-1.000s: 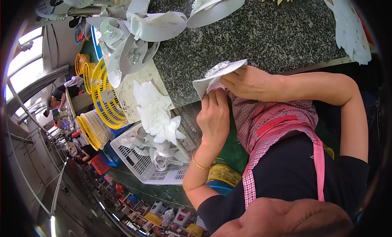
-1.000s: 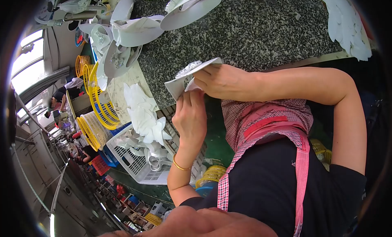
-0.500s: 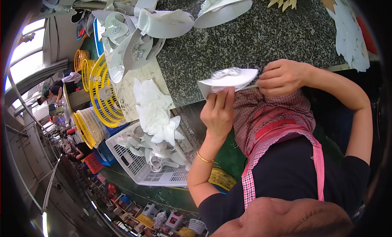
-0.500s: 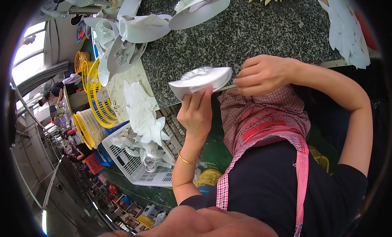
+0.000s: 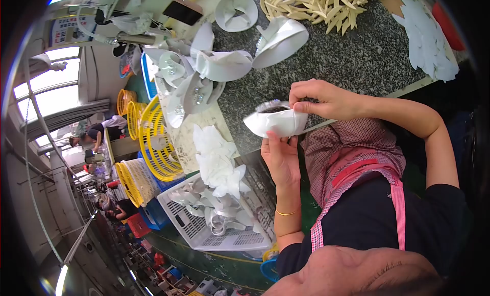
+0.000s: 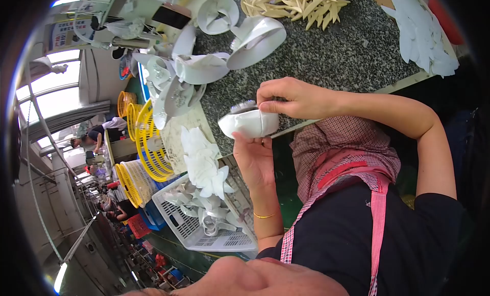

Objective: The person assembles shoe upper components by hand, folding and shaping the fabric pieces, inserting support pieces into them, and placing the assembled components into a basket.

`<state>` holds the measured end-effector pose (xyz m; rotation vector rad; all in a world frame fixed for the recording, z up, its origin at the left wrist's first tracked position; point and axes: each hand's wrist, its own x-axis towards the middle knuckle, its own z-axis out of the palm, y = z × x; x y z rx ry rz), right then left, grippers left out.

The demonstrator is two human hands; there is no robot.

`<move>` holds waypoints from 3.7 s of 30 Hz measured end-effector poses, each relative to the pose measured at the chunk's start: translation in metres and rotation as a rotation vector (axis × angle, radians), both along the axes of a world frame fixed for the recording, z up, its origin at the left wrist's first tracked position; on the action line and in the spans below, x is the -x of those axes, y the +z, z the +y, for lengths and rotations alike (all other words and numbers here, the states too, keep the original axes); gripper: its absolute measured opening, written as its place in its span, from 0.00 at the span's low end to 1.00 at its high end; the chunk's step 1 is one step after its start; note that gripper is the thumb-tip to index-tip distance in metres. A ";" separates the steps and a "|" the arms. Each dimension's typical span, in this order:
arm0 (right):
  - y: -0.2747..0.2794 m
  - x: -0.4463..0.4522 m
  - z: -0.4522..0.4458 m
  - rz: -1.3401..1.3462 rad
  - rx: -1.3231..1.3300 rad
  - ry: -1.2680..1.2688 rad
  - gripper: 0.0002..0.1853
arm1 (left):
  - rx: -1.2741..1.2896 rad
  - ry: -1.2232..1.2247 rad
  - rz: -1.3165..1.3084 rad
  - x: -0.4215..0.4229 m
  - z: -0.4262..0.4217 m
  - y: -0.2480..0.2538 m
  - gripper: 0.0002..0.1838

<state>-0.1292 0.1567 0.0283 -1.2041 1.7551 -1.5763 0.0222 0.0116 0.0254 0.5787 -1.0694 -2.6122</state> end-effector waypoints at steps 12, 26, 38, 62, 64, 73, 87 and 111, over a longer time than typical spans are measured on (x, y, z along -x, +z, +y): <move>0.015 -0.001 -0.016 -0.237 0.072 0.097 0.20 | -0.360 -0.057 0.067 0.008 0.005 0.006 0.20; 0.008 0.000 -0.013 0.017 0.150 0.097 0.18 | -0.558 -0.065 0.301 0.001 -0.004 -0.015 0.23; 0.013 -0.006 0.002 0.265 0.055 0.075 0.06 | -0.127 0.076 0.293 -0.020 0.006 -0.035 0.16; 0.021 -0.020 0.006 -0.113 -0.005 0.088 0.12 | -0.043 0.026 0.130 -0.019 0.018 -0.025 0.35; 0.030 -0.015 0.003 -0.165 -0.010 0.122 0.12 | -0.014 0.011 0.124 -0.016 0.016 -0.019 0.33; 0.028 0.010 -0.011 0.238 0.145 -0.055 0.10 | -0.466 -0.078 0.216 0.013 0.010 -0.011 0.24; -0.008 -0.063 -0.020 -1.330 0.659 -0.119 0.21 | -0.155 0.052 0.168 0.007 0.018 -0.013 0.18; -0.032 -0.064 0.011 -1.072 0.745 -0.002 0.28 | -0.095 0.005 0.308 0.010 0.042 -0.017 0.13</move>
